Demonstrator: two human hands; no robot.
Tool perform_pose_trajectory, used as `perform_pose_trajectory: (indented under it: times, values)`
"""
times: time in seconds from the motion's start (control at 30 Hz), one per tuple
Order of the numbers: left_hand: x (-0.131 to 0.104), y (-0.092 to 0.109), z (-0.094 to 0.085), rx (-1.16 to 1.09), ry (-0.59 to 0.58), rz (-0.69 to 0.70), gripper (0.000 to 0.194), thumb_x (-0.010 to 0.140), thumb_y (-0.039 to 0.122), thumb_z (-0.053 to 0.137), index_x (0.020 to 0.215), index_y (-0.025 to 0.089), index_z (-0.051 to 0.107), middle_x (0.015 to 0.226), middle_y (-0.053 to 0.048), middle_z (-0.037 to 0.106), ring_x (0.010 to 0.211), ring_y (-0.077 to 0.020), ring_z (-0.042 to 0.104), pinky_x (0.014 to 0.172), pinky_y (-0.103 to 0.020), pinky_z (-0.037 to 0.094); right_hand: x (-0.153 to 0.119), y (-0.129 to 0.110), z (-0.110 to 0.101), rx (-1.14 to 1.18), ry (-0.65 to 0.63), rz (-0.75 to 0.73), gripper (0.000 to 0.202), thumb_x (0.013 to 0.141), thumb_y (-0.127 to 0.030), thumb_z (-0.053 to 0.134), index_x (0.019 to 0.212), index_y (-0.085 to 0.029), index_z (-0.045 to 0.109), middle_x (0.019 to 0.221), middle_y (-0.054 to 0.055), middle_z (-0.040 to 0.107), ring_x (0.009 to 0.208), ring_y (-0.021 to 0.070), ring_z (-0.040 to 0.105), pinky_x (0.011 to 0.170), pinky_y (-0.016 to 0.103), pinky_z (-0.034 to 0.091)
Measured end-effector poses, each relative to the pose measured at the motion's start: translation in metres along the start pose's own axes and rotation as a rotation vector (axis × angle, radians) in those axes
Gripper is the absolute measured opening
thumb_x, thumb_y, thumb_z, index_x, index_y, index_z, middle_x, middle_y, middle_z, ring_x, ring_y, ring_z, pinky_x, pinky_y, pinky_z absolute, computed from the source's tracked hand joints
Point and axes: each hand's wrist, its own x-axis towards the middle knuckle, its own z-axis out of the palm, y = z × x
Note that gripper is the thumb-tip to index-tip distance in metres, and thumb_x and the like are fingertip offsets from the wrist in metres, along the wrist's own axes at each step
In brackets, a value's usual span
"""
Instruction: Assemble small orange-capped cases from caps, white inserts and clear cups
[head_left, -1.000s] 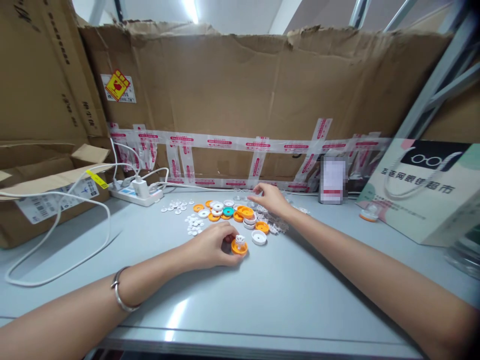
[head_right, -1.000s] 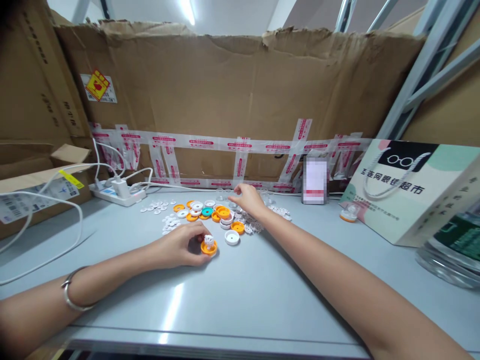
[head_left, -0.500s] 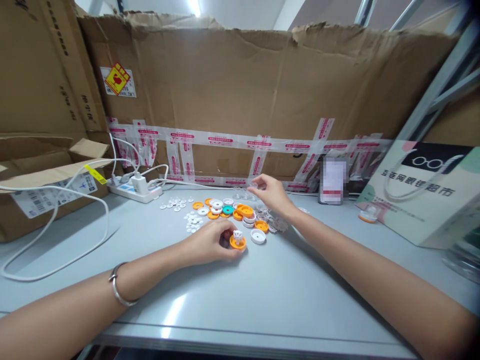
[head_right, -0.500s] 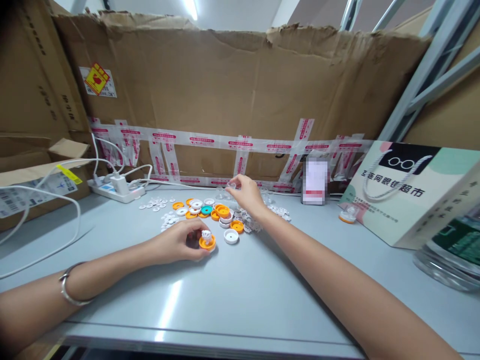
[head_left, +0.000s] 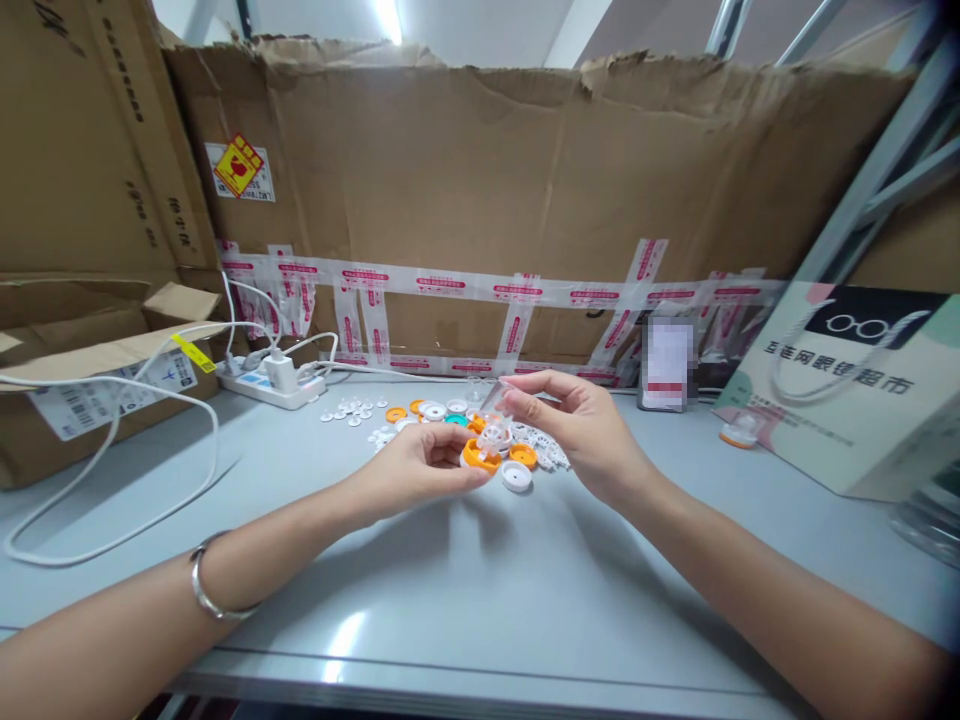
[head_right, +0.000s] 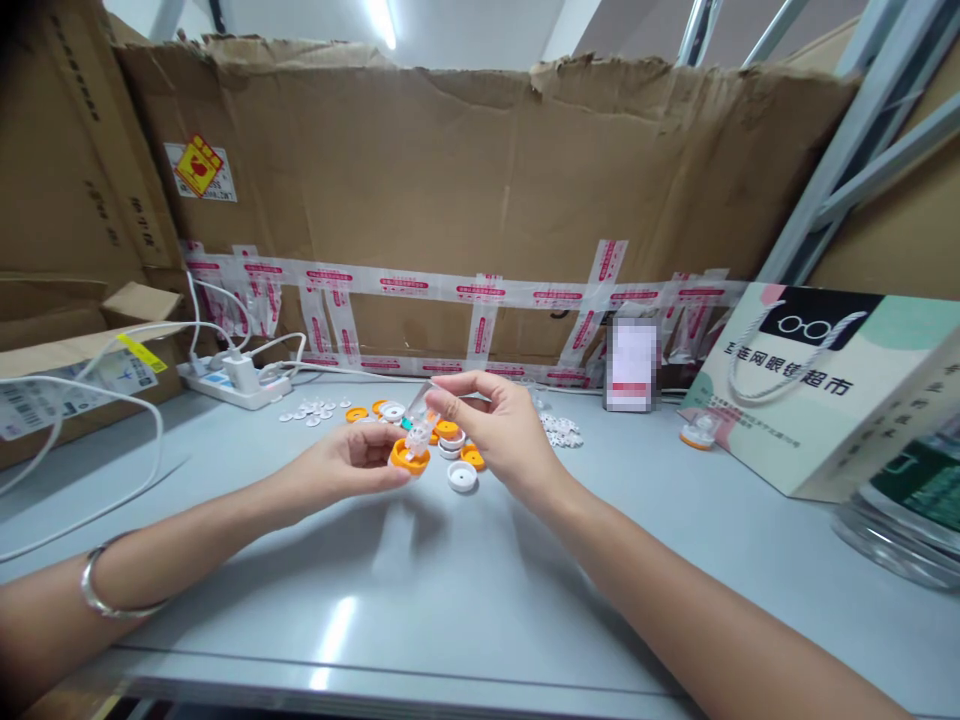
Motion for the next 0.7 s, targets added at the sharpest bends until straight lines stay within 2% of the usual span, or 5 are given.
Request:
perform_pose_trajectory:
  times: [0.1,0.27,0.47,0.7]
  values:
    - [-0.002,0.002,0.001,0.006,0.001,0.015,0.027,0.074,0.033,0.068,0.097,0.019,0.064,0.095,-0.003,0.067,0.085,-0.0147,0.061,0.08,-0.029,0.046,-0.001,-0.004,-0.002,0.005,0.024,-0.073,0.027,0.065,-0.039,0.074,0.084,-0.021,0.068,0.093,0.004,0.069,0.075,0.0168,0.065,0.065,0.03,0.054]
    - [-0.005,0.008,0.003,-0.013,0.043,0.048,0.028,0.075,0.033,0.067,0.099,0.02,0.065,0.096,-0.003,0.068,0.089,-0.0157,0.062,0.083,-0.031,0.047,-0.007,-0.012,-0.002,0.02,0.042,-0.155,0.024,0.067,-0.036,0.073,0.086,-0.022,0.069,0.087,0.003,0.07,0.078,0.0175,0.065,0.066,0.031,0.055]
    - [-0.007,0.012,0.004,0.018,0.06,0.086,0.03,0.075,0.033,0.067,0.102,0.019,0.065,0.095,-0.004,0.068,0.087,-0.0173,0.063,0.081,-0.032,0.05,-0.012,-0.012,0.005,-0.002,-0.047,-0.092,0.022,0.067,-0.031,0.074,0.086,-0.021,0.068,0.082,0.003,0.071,0.074,0.0177,0.066,0.063,0.03,0.056]
    - [-0.008,0.012,0.005,0.007,0.036,0.162,0.022,0.078,0.029,0.065,0.098,0.018,0.066,0.09,-0.003,0.068,0.088,-0.0154,0.063,0.079,-0.025,0.05,-0.016,-0.011,0.007,0.035,-0.094,-0.078,0.022,0.067,-0.031,0.074,0.085,-0.02,0.068,0.086,0.003,0.07,0.077,0.0174,0.067,0.063,0.027,0.056]
